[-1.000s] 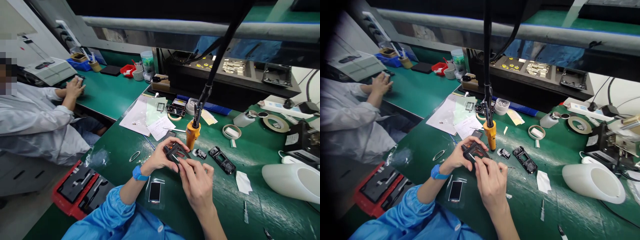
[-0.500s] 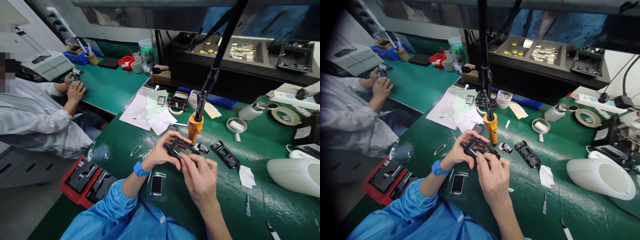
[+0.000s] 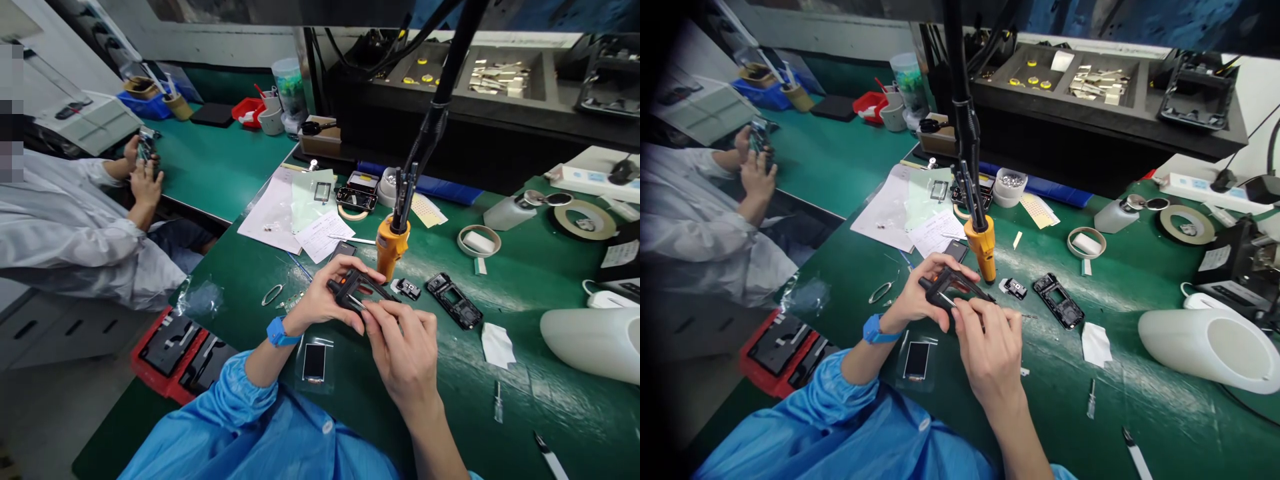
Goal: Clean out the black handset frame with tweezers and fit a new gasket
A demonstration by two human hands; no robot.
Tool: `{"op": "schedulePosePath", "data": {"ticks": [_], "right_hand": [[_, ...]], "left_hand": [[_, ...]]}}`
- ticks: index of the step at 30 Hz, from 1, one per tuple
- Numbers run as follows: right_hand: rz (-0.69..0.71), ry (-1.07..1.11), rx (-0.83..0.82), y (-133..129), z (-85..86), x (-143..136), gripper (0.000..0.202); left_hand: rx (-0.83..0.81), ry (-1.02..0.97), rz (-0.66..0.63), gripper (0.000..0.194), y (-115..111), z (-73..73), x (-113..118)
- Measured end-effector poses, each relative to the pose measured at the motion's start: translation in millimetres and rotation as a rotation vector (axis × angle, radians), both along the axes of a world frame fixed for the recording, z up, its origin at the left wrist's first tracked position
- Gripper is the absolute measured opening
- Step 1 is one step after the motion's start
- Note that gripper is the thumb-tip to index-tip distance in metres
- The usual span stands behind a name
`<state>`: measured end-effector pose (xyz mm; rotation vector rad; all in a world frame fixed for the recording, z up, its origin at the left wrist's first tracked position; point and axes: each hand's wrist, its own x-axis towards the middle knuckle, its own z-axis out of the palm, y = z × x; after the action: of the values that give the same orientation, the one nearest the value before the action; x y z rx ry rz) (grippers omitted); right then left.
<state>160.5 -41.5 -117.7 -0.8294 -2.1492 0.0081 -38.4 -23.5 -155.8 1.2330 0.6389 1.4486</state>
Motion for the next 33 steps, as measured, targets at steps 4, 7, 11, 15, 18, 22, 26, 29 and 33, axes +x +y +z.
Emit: {"op": "schedulePosePath", "data": {"ticks": [4, 7, 11, 15, 18, 22, 26, 29, 33], "right_hand": [[0.022, 0.02, -0.06, -1, 0.7, 1, 0.008], [0.023, 0.015, -0.067, -1, 2.3, 2, 0.007], [0.046, -0.01, -0.021, 1, 3.4, 3, 0.009], [0.041, -0.009, 0.004, 2, 2.3, 1, 0.016], [0.003, -0.021, 0.006, 2, 0.1, -1, 0.02], [0.005, -0.034, 0.037, 1, -4.3, 0, 0.012], [0.012, -0.044, 0.052, 1, -4.8, 2, 0.012], [0.01, -0.046, 0.043, -1, -3.1, 3, 0.012], [0.042, -0.042, 0.033, -4, -3.0, 4, 0.016]], "left_hand": [[0.062, -0.037, -0.019, 0.083, 0, -1.5, 1], [0.063, -0.054, -0.045, 0.083, 0, -2.1, 0], [0.009, -0.033, -0.072, 0.084, 0, -0.4, -3], [-0.065, -0.011, -0.076, 0.09, 0, 0.9, -5], [-0.077, -0.032, -0.071, 0.092, 1, 0.3, -4], [-0.082, -0.066, -0.082, 0.092, 1, 0.3, -3], [-0.065, -0.114, -0.099, 0.085, -1, 3.6, -2], [-0.054, -0.12, -0.108, 0.084, -2, 6.4, -2], [-0.029, -0.077, -0.086, 0.088, -4, 8.8, -1]]}}
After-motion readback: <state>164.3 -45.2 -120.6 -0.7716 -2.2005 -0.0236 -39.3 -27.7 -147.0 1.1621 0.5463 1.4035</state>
